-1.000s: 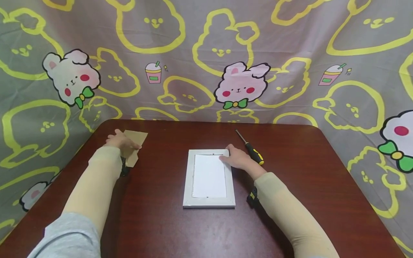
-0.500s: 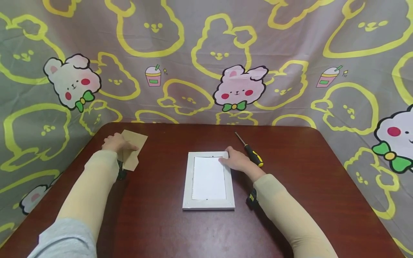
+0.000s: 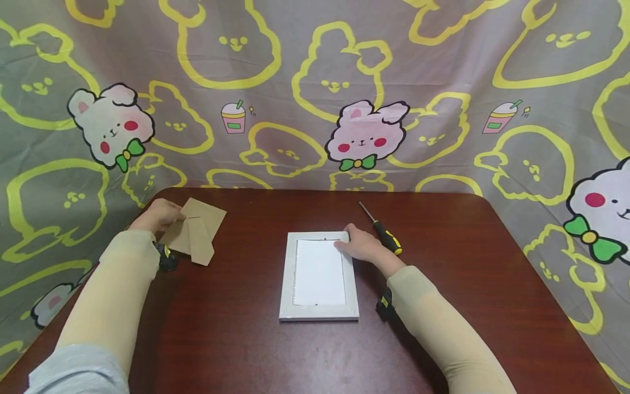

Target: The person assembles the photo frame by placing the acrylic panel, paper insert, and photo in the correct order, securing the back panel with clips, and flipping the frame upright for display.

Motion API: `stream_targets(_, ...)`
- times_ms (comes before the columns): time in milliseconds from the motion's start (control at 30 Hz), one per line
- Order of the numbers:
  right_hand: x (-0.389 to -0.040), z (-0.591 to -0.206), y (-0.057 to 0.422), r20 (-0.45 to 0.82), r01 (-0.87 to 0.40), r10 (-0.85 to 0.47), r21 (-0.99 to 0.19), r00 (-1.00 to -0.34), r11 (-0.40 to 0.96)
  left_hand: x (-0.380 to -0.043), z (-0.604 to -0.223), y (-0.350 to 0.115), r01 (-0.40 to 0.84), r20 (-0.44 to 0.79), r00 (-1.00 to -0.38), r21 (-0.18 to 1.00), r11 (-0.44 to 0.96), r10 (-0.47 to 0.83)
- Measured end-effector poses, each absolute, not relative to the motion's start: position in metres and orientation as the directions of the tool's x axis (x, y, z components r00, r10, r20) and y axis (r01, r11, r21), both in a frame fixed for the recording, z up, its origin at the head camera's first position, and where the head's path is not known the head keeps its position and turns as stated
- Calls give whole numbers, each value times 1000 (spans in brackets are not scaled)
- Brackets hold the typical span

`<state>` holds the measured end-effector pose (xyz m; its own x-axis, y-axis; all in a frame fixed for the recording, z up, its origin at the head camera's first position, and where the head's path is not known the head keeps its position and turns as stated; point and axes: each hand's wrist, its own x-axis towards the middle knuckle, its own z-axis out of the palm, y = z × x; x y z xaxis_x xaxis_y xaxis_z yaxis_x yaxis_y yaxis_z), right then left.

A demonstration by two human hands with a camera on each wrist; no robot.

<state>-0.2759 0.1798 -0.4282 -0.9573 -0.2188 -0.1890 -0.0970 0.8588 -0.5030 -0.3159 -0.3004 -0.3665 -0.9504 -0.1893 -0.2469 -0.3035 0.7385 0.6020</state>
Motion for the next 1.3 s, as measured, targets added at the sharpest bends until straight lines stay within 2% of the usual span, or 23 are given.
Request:
stream_targets(333,-275,-426,180,-189,-98,-221,-506,-957,857,-312,-367,-317,-308,-346,-937,733,606,-58)
stream_targets(633,-276,-426,181,-188,-95,-217,-505,-958,858,-305,-383,-331,-289,-340,-937,885,365,84)
stream_targets(800,-276,-426,180,-198,-94,-224,-513,-954,853,-295,-387,-320,-265,-290,-950,945,192,117)
stream_targets(1000,-277,-426,180,-202,-108,-243,-516,-949,850,-285,-387,-298,-261,-261,-947,965,21,186)
stream_targets(1133,-278,-426,180,-203,-109,-244,-515,-948,850,-277,-385,-280,-266,-249,-941,963,-49,230)
stream_targets(1300,-278,-425,180,-206,-104,-242,-519,-948,848,-270,-383,-257,-276,-246,-926,959,-68,286)
